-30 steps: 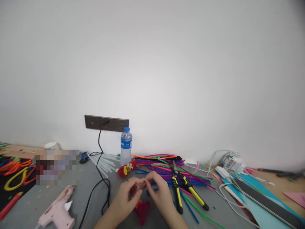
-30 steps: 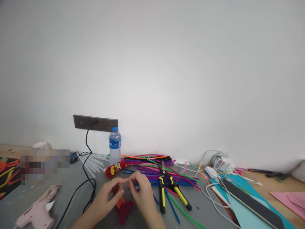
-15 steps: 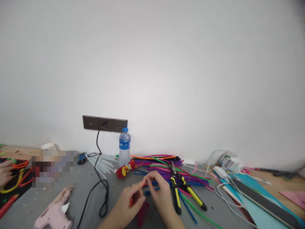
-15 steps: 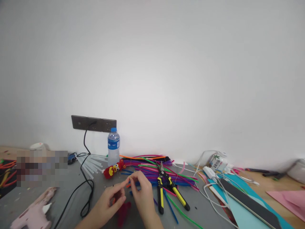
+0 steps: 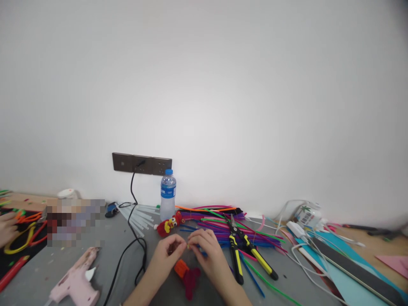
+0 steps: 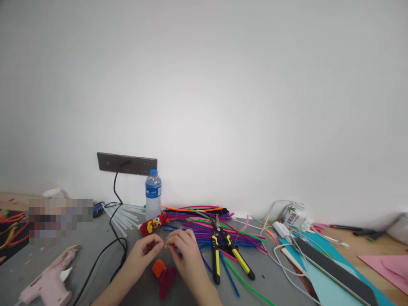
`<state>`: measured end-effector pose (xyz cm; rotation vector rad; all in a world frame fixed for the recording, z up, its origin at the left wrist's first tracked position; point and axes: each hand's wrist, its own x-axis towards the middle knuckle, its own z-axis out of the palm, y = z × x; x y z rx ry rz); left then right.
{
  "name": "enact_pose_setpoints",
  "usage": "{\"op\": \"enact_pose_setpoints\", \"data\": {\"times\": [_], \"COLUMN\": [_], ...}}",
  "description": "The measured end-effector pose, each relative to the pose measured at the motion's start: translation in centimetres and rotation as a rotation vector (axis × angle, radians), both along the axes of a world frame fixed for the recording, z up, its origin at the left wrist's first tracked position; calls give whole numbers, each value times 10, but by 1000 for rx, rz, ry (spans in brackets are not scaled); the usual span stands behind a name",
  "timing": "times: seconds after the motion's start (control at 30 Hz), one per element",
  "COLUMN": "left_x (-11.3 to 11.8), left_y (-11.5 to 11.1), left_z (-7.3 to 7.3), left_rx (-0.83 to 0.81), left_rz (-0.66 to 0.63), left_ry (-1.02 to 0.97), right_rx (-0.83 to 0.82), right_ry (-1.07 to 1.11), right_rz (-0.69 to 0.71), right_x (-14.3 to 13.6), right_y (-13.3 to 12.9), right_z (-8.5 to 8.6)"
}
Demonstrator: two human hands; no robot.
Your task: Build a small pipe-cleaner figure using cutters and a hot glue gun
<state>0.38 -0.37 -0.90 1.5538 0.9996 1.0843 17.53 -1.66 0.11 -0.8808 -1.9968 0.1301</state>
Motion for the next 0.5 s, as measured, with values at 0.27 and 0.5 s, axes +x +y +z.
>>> {"op": "enact_pose_setpoints", "data": {"times": [0.27, 0.5], "left_x": [0, 1], "left_y": [0, 1], "left_z": [-1, 3], "left_rx": [-81, -150], "left_rz": [-36, -64], "left_ry": [2, -149], "right_rx": [11, -95], "right_ry": [-17, 35], "right_rz": [-3, 17], "right_x": [0, -1], "right_y": [0, -3], "right_z": [1, 2]}}
